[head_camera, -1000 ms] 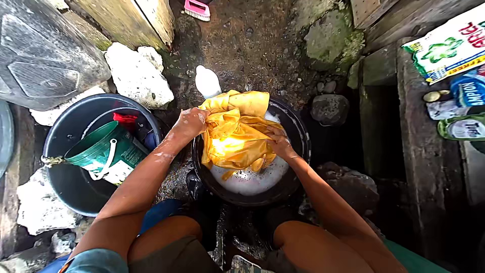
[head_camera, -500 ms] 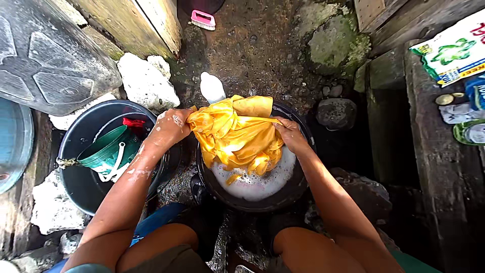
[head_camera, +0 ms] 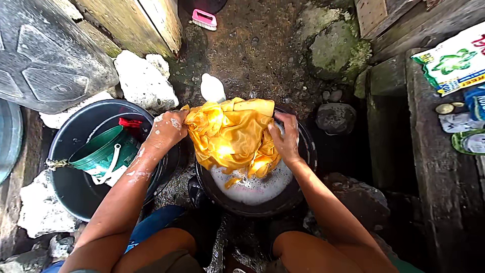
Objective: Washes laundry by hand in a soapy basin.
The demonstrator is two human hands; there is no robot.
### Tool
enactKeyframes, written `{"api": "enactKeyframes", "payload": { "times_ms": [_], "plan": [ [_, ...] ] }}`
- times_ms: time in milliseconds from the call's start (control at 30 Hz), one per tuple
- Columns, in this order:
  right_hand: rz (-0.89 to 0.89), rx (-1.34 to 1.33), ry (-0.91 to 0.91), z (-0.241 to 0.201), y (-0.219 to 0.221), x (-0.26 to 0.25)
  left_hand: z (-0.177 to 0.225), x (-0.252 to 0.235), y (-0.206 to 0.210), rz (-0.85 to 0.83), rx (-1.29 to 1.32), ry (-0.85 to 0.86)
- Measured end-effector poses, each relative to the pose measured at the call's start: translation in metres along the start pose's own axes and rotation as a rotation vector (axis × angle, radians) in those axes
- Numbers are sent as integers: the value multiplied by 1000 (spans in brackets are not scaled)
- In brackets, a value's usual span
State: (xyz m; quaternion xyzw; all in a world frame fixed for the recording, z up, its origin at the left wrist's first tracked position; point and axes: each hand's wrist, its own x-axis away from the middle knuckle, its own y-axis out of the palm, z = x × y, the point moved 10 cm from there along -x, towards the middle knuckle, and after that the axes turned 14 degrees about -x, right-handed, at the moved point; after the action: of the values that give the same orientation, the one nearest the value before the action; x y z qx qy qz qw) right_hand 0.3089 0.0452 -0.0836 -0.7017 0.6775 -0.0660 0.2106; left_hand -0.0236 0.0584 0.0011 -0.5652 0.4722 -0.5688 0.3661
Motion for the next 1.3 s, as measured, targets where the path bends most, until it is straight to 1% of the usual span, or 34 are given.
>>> {"api": "enactKeyframes", "payload": {
  "times_ms": [67,167,200,267,300,333,367,467,500,600,667,733,767,867,900,933,1000,1033,1067,1100,1133,1233,1267,1300],
  "plan": [
    [-91,42,57,4,14,25,1,-1,-4,18,16,-6],
    [-375,144,343,35,56,52,4,-1,-12,40,36,-5],
    [-446,195,414,43,67,59,5,0,-16,55,44,4],
    [-506,231,468,51,81,63,8,4,-26,109,68,41],
    [-502,187,456,54,83,62,7,7,-32,132,92,57],
    [-473,77,432,53,81,58,5,10,-38,163,124,73],
    [-420,-85,417,51,75,55,1,13,-45,184,166,77],
    [-216,-641,468,42,47,47,-9,28,-69,258,308,101],
    [-159,-779,480,37,37,43,-12,32,-77,278,352,107],
    [-56,-1101,465,17,16,31,-14,52,-98,285,508,96],
    [10,-1229,494,16,10,27,-12,60,-104,292,581,66],
    [96,-1264,552,25,9,26,-6,52,-95,263,596,50],
    [142,-1252,586,33,10,26,-1,44,-85,238,562,50],
    [261,-1202,681,56,11,31,21,12,-41,127,390,86],
    [274,-1203,711,63,13,34,30,4,-24,92,321,112],
    [278,-1208,738,68,14,37,38,-3,-6,21,253,112],
    [276,-1211,770,75,15,41,52,-9,26,-159,106,69],
    [272,-1222,772,77,15,41,58,-11,36,-221,31,46],
    [268,-1231,771,77,14,41,65,-12,38,-236,-28,31],
    [261,-1241,772,76,14,41,74,-13,35,-197,-52,38],
    [257,-1250,773,74,13,41,86,-13,27,-119,-31,76],
    [212,-1274,760,64,14,39,132,-14,11,141,41,291],
    [191,-1285,751,60,15,37,148,-16,12,202,50,363],
    [165,-1295,737,57,15,36,164,-17,18,225,53,431]
  ]
}}
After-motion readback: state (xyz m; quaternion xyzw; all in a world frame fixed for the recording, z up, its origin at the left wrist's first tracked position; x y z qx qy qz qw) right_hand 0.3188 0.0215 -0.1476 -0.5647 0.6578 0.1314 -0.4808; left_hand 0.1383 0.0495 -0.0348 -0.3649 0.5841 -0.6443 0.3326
